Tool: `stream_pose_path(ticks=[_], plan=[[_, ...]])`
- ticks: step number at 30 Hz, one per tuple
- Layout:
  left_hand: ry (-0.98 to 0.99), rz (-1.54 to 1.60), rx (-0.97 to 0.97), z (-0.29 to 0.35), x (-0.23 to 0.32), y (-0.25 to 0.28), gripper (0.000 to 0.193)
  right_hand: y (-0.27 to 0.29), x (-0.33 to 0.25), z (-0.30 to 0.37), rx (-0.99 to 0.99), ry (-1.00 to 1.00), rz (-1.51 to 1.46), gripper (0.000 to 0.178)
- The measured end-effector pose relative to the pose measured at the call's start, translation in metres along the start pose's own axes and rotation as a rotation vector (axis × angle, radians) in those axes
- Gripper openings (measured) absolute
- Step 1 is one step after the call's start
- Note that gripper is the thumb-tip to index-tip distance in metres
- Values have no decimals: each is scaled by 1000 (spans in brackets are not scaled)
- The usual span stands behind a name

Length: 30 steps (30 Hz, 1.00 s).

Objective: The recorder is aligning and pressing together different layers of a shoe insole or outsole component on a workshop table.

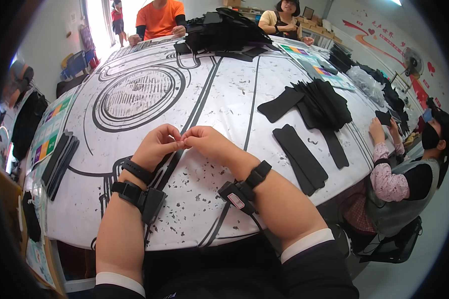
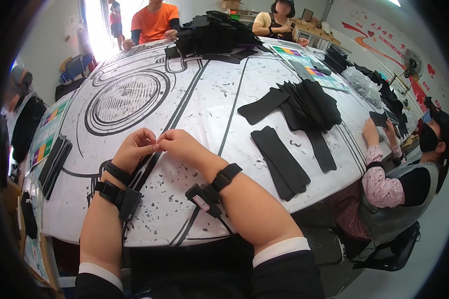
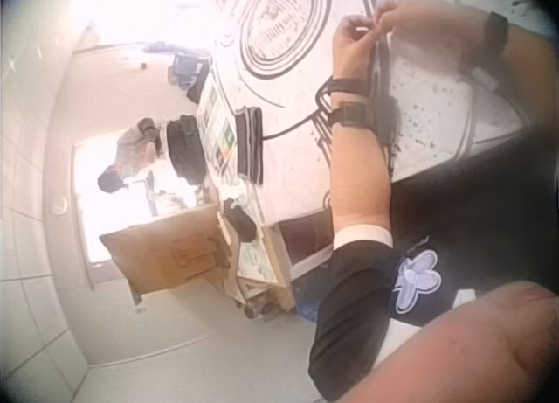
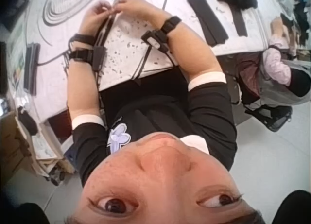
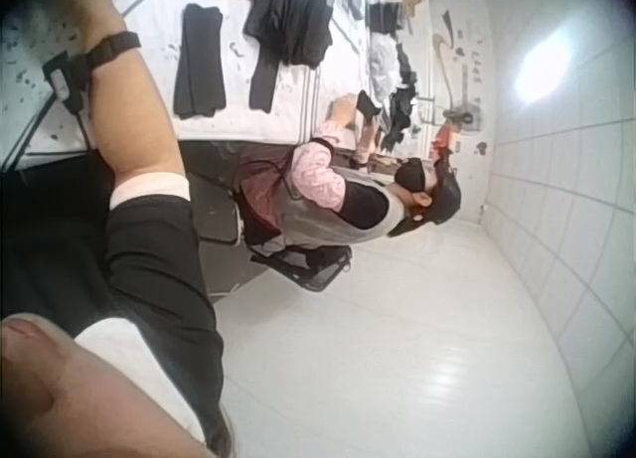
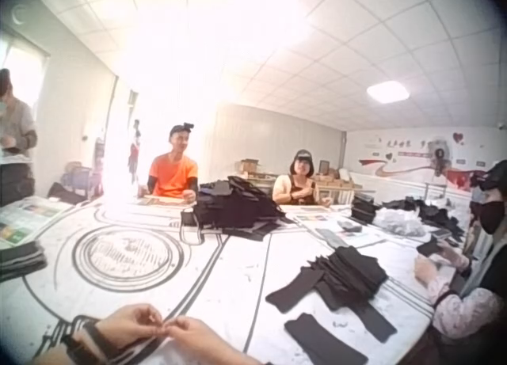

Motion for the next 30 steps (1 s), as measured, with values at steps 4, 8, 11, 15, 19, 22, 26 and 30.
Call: stream_pose_path(ticks=[4,8,11,15,19,22,26,30], plan=[[1,28,-22,1,-1,3,14,-1,-6,2,23,-8,-1,20],[17,16,-32,0,0,1,14,-1,-5,2,23,11,10,20],[18,12,-26,0,-2,3,14,-1,-6,3,28,-28,18,20],[16,6,-16,0,-1,2,14,-1,-6,3,13,-32,0,20],[33,1,-15,2,1,0,13,-1,-4,1,26,-10,35,19],[39,-8,-8,3,2,-2,13,-1,-4,2,17,-26,43,19],[39,-8,-25,2,0,0,13,-1,-1,-1,14,0,40,18],[25,-7,-38,2,-1,0,13,-1,0,0,9,-11,44,18]])
Point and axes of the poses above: each hand's wrist, its own z-axis away from the middle knuckle, its own y-axis out of the back of the hand, x = y × z, the point moved 3 cm from there along -z, towards the middle knuckle, and after that the axes turned 13 degrees about z, right-handed, at the moved point
